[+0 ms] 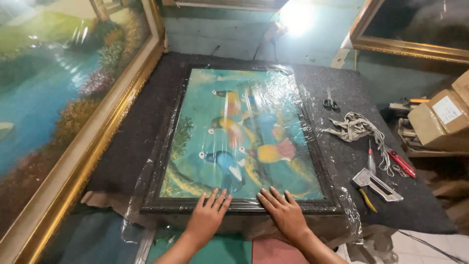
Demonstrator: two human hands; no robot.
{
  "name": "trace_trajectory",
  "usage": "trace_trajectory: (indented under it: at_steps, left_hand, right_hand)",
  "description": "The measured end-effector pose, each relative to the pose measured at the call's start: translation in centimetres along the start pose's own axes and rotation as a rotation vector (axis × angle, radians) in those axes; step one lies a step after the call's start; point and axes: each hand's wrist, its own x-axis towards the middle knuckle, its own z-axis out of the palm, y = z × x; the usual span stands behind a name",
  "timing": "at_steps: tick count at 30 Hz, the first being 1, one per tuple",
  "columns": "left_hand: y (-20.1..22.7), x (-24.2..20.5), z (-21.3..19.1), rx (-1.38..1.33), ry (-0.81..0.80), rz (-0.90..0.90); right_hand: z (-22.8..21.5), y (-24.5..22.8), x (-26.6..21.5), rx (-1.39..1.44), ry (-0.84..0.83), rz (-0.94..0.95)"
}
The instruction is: Wrapping a framed painting in plastic film, cutting the film to size, and securing it with a staple gun.
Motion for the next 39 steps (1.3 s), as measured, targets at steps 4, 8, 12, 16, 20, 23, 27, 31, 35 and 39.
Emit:
trace_trajectory:
  at_steps: [4,8,12,16,20,23,27,31,35,39]
  left_hand:
    - [-1.2,1.5,-2.8,0.033,0.103,-0.001]
    - [-3.7,4.3,-8.5,0.018,0.136,0.042]
    - [-7.7,9.2,-14.2,0.024,0.26,0.067]
    - [-11.4,14.8,-20.3,0.218,0.416,0.054]
    - [-14.9,20.1,-28.1,0.394,0.559,0.038]
    - [-17.4,23.6,-32.8,0.408,0.615,0.026]
    - [-20.0,27.6,-37.7,0.488,0.667,-0.004]
    - [-22.5,30.8,-40.1,0.37,0.524,-0.01]
    - [-24.3,32.7,-41.3,0.307,0.397,0.032]
    - [-24.9,33.3,-42.1,0.275,0.314,0.07]
  right_hand:
    - [-4.3,1.7,1.8,0.082,-0.004,-0.006]
    - [-10.5,4.2,4.3,0.122,-0.011,-0.038]
    - [-18.2,7.9,7.8,0.121,0.182,-0.103]
    - [-25.7,11.7,11.2,0.033,0.196,-0.071]
    - [-31.5,15.7,15.3,-0.286,0.483,-0.068]
    - [-37.2,17.8,17.3,-0.26,0.516,-0.047]
    - [-41.3,21.8,20.6,-0.169,0.597,-0.021]
    - [-42.7,24.5,23.5,-0.202,0.643,0.061]
    - [-42.6,26.5,25.6,-0.244,0.661,0.034]
    - [-43.9,26.2,25.6,-0.289,0.503,-0.015]
